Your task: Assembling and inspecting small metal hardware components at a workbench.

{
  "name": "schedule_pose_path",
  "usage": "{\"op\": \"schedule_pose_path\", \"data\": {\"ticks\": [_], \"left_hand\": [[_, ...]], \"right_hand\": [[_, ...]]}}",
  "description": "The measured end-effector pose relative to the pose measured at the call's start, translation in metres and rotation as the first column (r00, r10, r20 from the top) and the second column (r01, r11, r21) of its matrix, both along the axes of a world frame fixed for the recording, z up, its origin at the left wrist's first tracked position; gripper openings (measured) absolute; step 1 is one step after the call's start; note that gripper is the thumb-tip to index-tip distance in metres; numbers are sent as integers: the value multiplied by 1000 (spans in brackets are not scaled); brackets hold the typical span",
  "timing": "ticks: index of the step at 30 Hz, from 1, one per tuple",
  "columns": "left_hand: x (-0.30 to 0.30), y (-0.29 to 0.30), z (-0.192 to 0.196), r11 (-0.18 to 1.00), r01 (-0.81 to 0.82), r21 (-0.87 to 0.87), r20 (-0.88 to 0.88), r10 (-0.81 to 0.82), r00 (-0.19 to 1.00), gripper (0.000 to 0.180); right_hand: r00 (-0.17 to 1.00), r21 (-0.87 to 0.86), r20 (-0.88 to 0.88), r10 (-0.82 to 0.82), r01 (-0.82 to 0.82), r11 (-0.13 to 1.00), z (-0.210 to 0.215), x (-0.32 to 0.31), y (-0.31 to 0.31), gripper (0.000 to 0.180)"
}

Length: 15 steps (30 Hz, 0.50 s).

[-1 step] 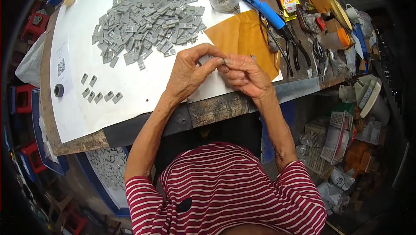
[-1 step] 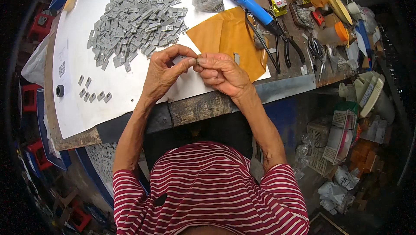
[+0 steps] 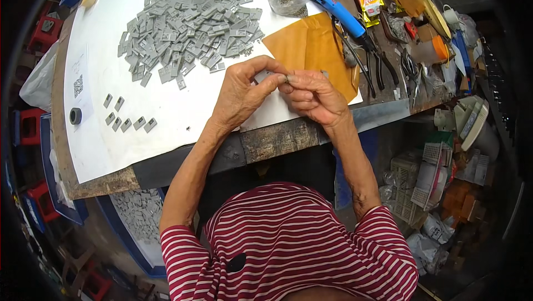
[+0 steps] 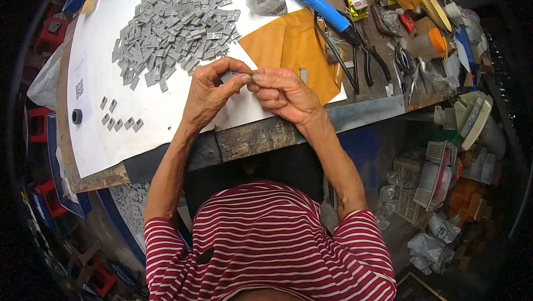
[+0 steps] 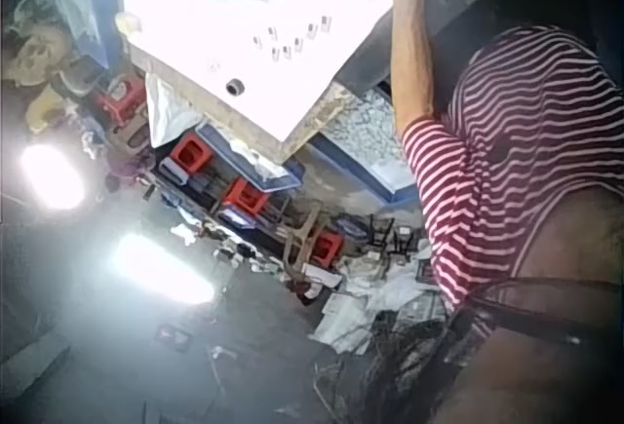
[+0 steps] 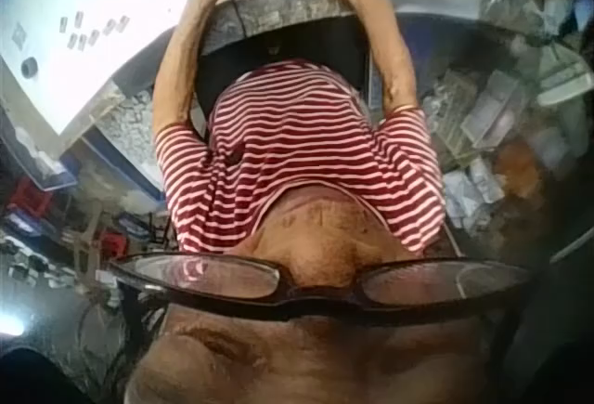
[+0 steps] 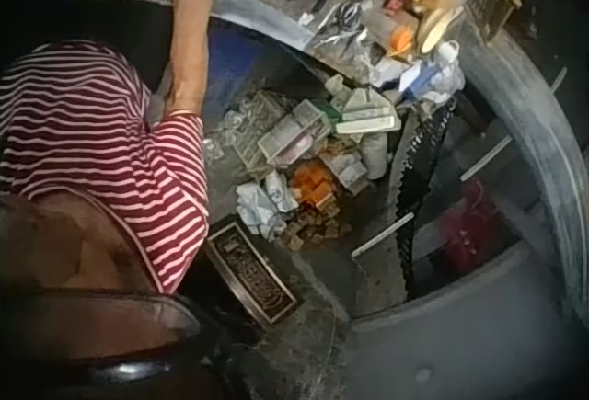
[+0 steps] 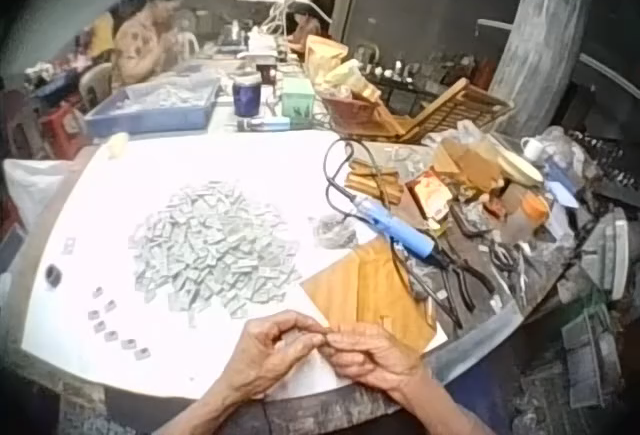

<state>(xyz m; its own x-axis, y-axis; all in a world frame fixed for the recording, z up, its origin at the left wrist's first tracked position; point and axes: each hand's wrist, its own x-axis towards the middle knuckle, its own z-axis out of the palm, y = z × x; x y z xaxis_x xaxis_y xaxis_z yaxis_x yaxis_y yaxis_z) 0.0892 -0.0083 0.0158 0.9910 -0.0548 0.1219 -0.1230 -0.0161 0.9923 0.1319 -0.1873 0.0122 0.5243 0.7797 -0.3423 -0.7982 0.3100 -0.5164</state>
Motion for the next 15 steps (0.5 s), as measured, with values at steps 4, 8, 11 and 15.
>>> {"op": "schedule_pose_path", "data": {"ticks": [4,8,11,15], "left_hand": [[1,2,1,997,10,76,-23,-8,1000,13],[2,1,-3,999,-12,-47,-166,4,986,12],[2,2,-7,992,-25,-127,-256,-8,967,13],[2,3,-9,981,-14,-192,-336,-52,941,14]], "right_hand": [[1000,-2,-9,-10,10,1000,-2,-1,0,16],[993,-116,104,-63,75,990,2,-5,3,16],[980,-157,181,-80,109,982,4,-7,5,17],[966,-210,239,-98,150,966,3,-10,8,18]]}}
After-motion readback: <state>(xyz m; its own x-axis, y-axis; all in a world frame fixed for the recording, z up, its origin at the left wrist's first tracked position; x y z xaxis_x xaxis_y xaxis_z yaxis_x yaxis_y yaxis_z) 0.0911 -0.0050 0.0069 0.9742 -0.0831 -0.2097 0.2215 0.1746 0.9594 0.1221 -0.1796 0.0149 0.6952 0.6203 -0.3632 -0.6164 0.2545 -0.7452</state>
